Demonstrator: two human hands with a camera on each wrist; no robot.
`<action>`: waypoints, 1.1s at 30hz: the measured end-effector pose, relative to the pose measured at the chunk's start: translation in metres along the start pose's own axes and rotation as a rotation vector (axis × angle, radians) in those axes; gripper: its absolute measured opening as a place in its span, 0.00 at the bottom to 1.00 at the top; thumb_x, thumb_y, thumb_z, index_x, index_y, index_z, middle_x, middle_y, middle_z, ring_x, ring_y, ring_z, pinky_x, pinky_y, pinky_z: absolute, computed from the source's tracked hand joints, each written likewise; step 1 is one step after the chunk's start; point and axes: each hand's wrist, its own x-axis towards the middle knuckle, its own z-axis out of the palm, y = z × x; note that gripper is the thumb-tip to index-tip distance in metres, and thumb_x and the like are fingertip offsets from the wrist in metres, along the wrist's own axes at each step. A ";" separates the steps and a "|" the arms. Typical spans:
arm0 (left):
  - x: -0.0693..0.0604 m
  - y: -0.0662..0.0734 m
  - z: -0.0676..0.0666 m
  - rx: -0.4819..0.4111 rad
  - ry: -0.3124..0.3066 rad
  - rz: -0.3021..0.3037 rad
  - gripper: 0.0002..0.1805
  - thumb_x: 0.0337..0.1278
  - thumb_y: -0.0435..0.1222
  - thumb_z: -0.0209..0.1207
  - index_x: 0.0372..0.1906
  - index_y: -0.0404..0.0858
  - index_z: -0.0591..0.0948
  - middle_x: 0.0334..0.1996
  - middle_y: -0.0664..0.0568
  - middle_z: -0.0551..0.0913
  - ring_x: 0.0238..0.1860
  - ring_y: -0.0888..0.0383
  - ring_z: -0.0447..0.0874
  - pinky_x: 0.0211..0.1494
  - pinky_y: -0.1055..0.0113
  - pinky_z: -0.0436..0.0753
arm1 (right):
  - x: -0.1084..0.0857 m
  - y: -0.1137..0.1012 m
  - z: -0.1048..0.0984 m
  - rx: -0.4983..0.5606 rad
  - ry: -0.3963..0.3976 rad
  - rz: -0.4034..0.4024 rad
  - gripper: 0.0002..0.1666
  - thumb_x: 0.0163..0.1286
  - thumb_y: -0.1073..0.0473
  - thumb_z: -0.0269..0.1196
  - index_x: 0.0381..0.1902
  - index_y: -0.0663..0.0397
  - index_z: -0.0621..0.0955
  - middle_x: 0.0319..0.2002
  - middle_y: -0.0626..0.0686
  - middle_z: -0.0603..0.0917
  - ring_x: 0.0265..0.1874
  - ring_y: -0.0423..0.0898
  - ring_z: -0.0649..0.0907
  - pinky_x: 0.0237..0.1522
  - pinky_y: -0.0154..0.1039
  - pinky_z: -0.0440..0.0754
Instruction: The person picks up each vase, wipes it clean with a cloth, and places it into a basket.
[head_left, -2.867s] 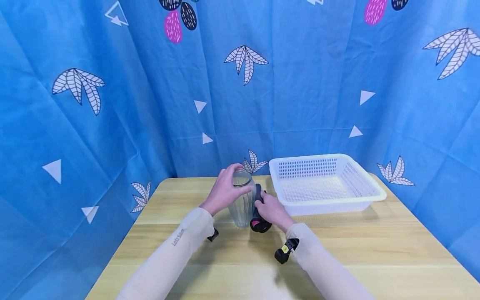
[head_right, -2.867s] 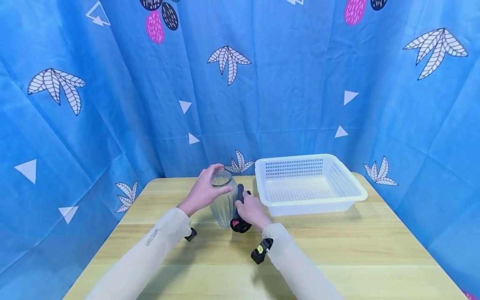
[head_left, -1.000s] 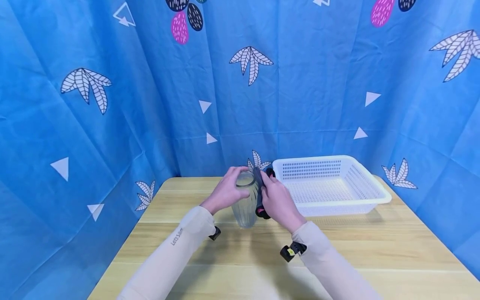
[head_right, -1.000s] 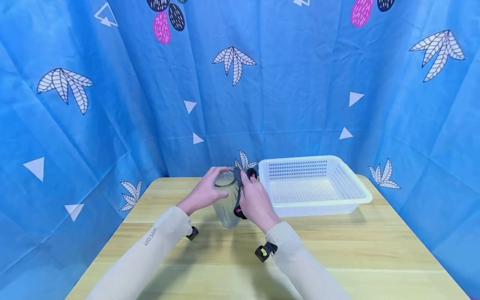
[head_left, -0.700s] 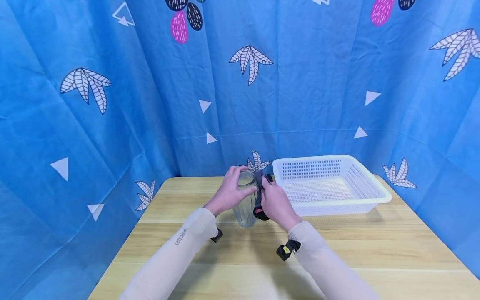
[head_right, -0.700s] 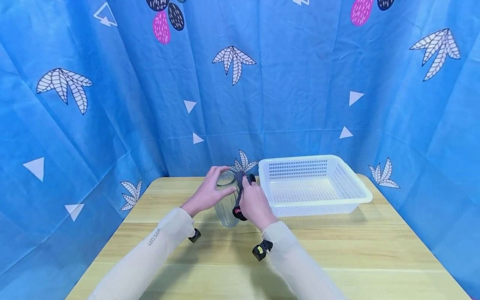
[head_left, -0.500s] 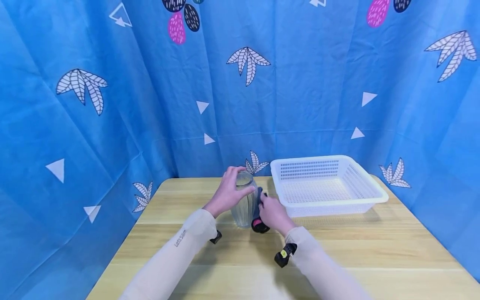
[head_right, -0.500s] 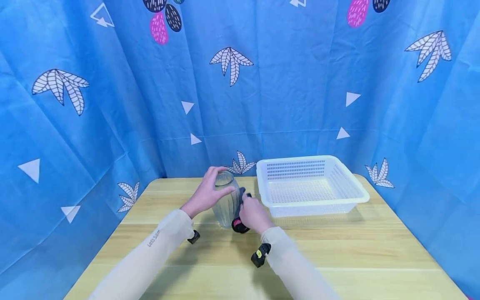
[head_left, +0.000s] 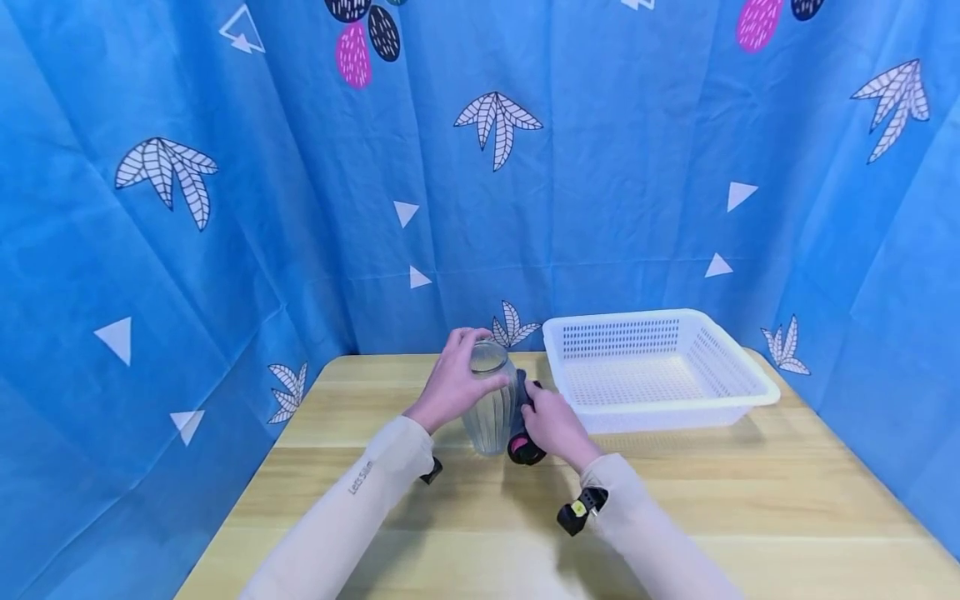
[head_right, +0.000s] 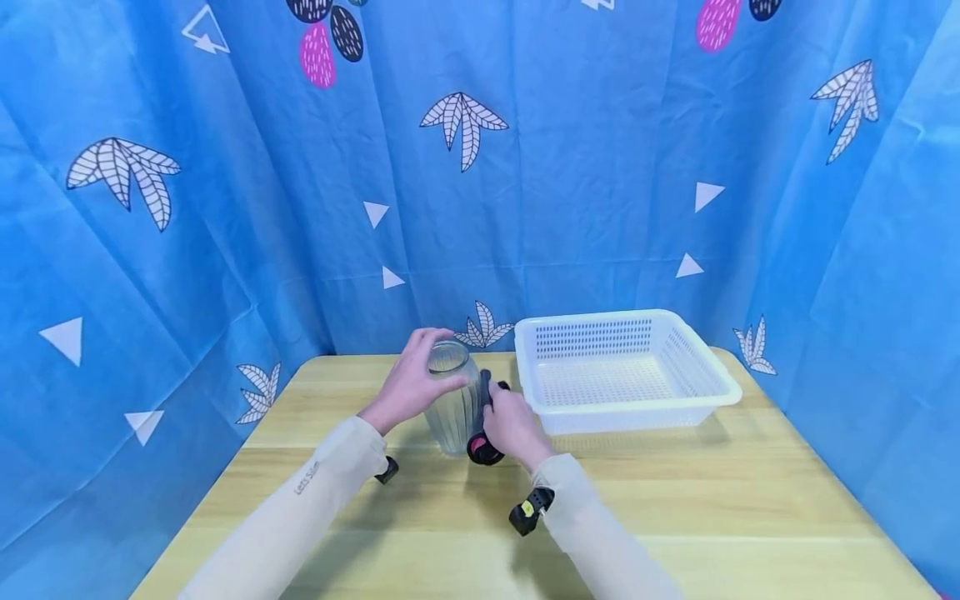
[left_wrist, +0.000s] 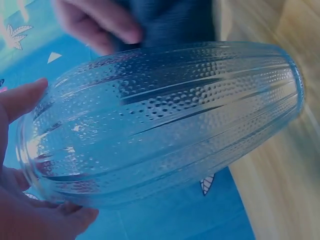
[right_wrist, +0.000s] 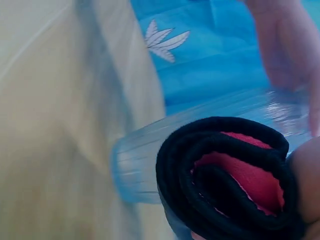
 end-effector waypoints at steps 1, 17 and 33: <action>0.001 0.001 -0.001 -0.008 0.005 0.007 0.41 0.50 0.53 0.73 0.69 0.50 0.70 0.66 0.50 0.68 0.65 0.49 0.71 0.66 0.48 0.74 | 0.000 -0.004 -0.006 -0.003 0.033 -0.025 0.31 0.75 0.61 0.56 0.73 0.64 0.66 0.61 0.70 0.79 0.45 0.55 0.86 0.46 0.50 0.83; 0.006 0.004 -0.011 -0.067 -0.020 0.049 0.41 0.48 0.45 0.75 0.68 0.45 0.71 0.66 0.50 0.74 0.67 0.48 0.66 0.69 0.47 0.69 | 0.002 -0.032 -0.032 -0.143 0.194 -0.155 0.30 0.75 0.63 0.55 0.73 0.63 0.68 0.55 0.70 0.81 0.51 0.61 0.84 0.51 0.54 0.83; 0.004 0.000 -0.013 -0.102 -0.086 -0.031 0.39 0.47 0.42 0.73 0.68 0.54 0.71 0.67 0.51 0.66 0.67 0.48 0.68 0.68 0.44 0.71 | 0.006 0.017 0.036 -0.164 -0.051 -0.046 0.21 0.71 0.64 0.60 0.57 0.73 0.77 0.40 0.66 0.86 0.31 0.52 0.85 0.34 0.46 0.84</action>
